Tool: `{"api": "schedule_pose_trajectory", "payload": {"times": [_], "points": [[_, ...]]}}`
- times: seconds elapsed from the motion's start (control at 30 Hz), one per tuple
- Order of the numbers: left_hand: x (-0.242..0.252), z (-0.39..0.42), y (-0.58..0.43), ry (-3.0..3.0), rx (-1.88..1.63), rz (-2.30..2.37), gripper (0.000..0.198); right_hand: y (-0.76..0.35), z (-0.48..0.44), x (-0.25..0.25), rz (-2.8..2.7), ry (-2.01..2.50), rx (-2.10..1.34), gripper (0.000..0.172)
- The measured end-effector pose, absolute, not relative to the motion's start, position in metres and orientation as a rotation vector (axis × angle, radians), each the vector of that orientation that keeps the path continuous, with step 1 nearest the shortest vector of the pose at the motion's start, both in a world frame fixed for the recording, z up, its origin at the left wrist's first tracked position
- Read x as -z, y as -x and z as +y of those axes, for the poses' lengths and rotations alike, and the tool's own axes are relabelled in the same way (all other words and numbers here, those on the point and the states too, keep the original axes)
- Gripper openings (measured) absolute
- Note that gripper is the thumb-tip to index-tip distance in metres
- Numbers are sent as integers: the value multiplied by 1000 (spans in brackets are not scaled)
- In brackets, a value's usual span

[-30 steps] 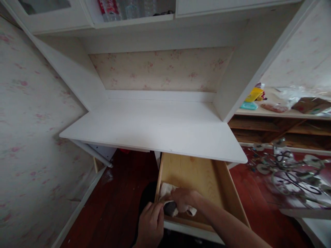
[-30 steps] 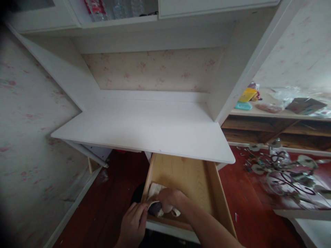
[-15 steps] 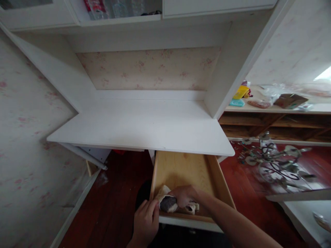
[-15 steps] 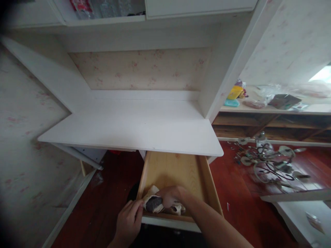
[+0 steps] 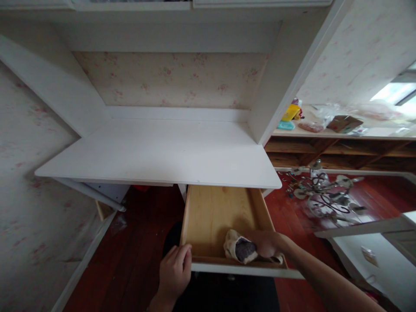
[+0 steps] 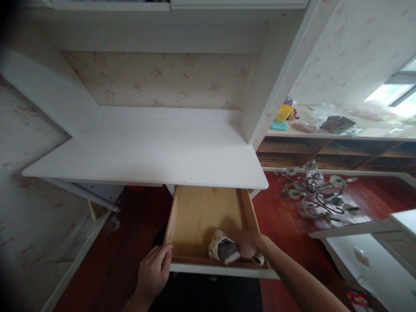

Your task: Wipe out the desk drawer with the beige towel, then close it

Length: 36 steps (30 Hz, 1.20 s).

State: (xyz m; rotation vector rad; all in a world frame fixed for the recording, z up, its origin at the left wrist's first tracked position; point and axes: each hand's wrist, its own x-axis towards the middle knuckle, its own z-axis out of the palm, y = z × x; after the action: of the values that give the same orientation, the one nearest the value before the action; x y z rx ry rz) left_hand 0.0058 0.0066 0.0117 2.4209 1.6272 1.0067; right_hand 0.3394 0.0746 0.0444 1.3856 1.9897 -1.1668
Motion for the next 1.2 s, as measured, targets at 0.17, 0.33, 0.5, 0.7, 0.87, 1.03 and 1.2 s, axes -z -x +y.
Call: {"api": "schedule_pose_trajectory", "payload": {"times": [0.17,0.33,0.5,0.7,0.87,1.03,1.2], "points": [[-9,7,-5,-2435,-982,1627,19,-347,57,-32,2126,-1458,1213,37],[-9,7,-6,-2413,-987,1652,18,-344,61,-30,2200,-1433,1057,37],[-11,7,-7,-2405,-1001,1632,17,-344,80,-23,2245,-1520,929,31],[-10,6,-8,-2410,-1013,1653,17,-335,109,-8,2310,-1773,581,52],[-10,6,-7,-2399,-991,1681,21,-333,149,-3,2031,-2122,425,63],[-12,8,-8,-2412,-995,1711,24,-326,189,-3,1725,-2359,521,46],[-15,12,-11,-2421,-1045,1706,25,-284,201,6,1699,-2343,611,50]]}}
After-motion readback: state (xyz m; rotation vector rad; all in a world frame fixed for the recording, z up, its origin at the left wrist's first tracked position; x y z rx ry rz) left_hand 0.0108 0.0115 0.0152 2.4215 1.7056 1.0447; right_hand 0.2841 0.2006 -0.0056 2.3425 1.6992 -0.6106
